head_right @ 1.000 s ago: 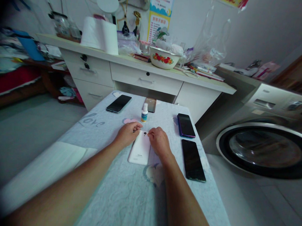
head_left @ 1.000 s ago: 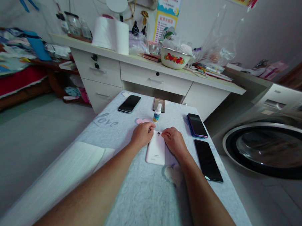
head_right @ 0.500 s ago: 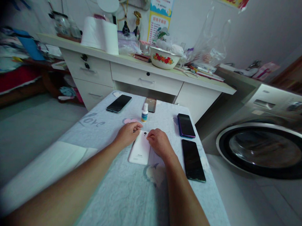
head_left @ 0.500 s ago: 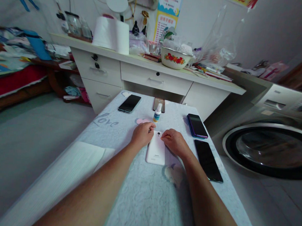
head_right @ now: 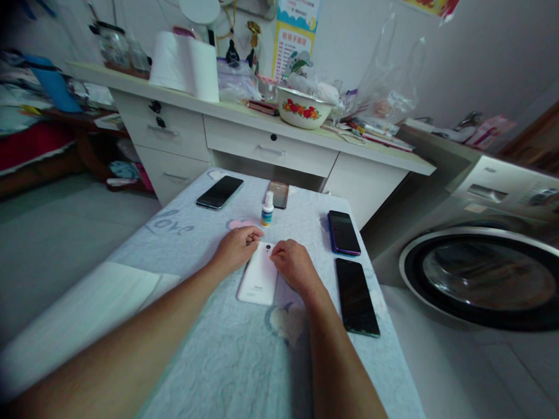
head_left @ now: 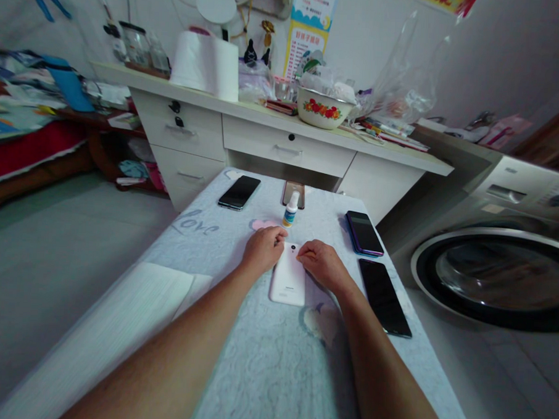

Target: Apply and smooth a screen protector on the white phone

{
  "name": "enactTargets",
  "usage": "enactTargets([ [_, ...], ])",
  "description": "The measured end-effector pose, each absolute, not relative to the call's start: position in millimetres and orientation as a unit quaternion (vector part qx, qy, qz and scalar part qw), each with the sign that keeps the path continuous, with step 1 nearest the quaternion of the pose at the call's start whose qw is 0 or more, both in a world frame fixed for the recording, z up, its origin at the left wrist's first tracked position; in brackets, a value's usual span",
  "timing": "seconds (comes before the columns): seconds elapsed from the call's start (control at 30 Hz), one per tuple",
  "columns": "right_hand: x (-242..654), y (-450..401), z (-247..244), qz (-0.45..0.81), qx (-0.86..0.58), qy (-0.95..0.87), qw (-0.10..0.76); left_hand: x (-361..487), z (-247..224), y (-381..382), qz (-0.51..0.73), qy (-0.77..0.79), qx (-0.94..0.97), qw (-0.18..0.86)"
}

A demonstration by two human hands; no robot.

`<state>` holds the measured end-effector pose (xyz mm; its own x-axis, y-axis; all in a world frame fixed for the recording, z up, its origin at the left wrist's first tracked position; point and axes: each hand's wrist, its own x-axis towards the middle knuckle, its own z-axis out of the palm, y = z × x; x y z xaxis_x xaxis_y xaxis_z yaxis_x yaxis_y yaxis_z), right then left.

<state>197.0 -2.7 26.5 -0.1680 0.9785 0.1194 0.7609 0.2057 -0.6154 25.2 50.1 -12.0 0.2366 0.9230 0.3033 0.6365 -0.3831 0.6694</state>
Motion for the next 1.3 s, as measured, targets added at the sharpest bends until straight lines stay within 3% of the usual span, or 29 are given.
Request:
enactTargets([
  [1.3,189.3,-0.7,20.3,0.147,-0.633,-0.715,0.259,26.1,-6.0,46.6,0.334,0.522,0.754,0.217],
])
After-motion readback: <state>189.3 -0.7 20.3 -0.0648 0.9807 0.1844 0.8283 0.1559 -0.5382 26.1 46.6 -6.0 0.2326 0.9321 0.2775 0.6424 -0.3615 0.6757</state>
